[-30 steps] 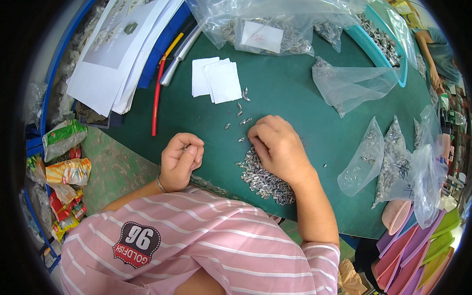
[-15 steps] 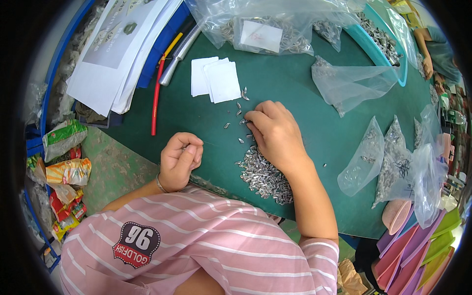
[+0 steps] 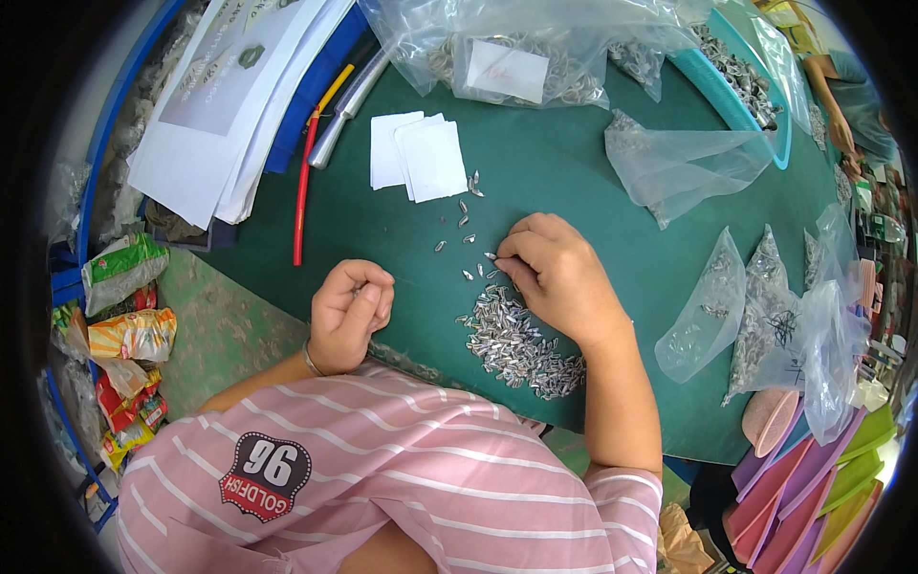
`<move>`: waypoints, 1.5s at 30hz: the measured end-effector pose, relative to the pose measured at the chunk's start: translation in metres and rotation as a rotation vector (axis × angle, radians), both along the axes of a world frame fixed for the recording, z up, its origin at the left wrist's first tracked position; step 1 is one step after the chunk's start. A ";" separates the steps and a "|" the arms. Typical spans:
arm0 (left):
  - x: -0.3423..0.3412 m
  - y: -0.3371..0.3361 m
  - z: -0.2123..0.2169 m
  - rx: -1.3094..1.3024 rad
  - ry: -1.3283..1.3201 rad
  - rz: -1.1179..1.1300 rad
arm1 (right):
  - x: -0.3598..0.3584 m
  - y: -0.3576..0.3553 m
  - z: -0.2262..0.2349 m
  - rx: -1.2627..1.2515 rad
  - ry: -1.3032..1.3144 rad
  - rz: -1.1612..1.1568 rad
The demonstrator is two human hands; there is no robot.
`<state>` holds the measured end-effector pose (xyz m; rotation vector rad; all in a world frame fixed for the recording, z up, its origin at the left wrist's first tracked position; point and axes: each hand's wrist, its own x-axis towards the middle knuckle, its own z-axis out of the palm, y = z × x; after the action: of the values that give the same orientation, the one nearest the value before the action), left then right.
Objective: The person sorts through small metal parts on a table, wipes down a small container with a cloth, and then begins sliding metal rings onto separate metal components.
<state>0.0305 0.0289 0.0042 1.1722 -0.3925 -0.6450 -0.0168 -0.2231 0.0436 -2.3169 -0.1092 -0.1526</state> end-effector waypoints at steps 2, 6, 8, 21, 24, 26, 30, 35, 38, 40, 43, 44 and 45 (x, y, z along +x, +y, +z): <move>0.000 0.000 0.001 0.006 0.001 0.003 | -0.002 -0.004 -0.001 -0.019 0.003 -0.042; 0.000 0.000 0.001 -0.002 0.015 0.004 | -0.003 -0.003 -0.001 -0.030 -0.003 -0.088; 0.000 0.000 0.001 -0.003 0.017 0.001 | -0.003 0.000 -0.002 -0.042 -0.011 -0.078; 0.000 0.000 0.002 -0.002 0.018 -0.004 | 0.014 0.017 -0.009 -0.114 -0.167 -0.026; 0.000 0.000 0.002 0.005 0.013 -0.003 | 0.018 0.019 -0.013 -0.158 -0.176 -0.004; 0.000 0.000 0.002 0.006 0.005 -0.001 | 0.018 0.017 -0.012 -0.169 -0.159 0.012; 0.000 0.000 0.000 0.006 0.003 -0.001 | 0.017 0.019 -0.011 -0.195 -0.166 0.011; 0.000 0.000 0.003 -0.016 0.049 -0.010 | 0.019 0.020 -0.014 -0.201 -0.166 -0.007; 0.000 0.000 0.002 -0.009 0.045 -0.005 | 0.021 0.022 -0.010 -0.261 -0.139 0.015; -0.001 0.001 0.002 0.002 0.048 0.000 | 0.021 0.022 -0.007 -0.305 -0.117 0.028; -0.001 0.001 0.002 -0.009 0.053 -0.002 | 0.020 0.021 -0.005 -0.338 -0.084 0.043; 0.000 0.001 0.002 -0.004 0.036 0.000 | 0.019 0.020 -0.004 -0.343 -0.069 0.046; 0.000 0.000 0.002 0.001 0.020 0.001 | 0.018 0.020 -0.003 -0.348 -0.051 0.047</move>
<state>0.0302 0.0289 0.0058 1.1660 -0.3748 -0.6552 0.0010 -0.2029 0.0408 -2.6551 -0.2323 -0.1809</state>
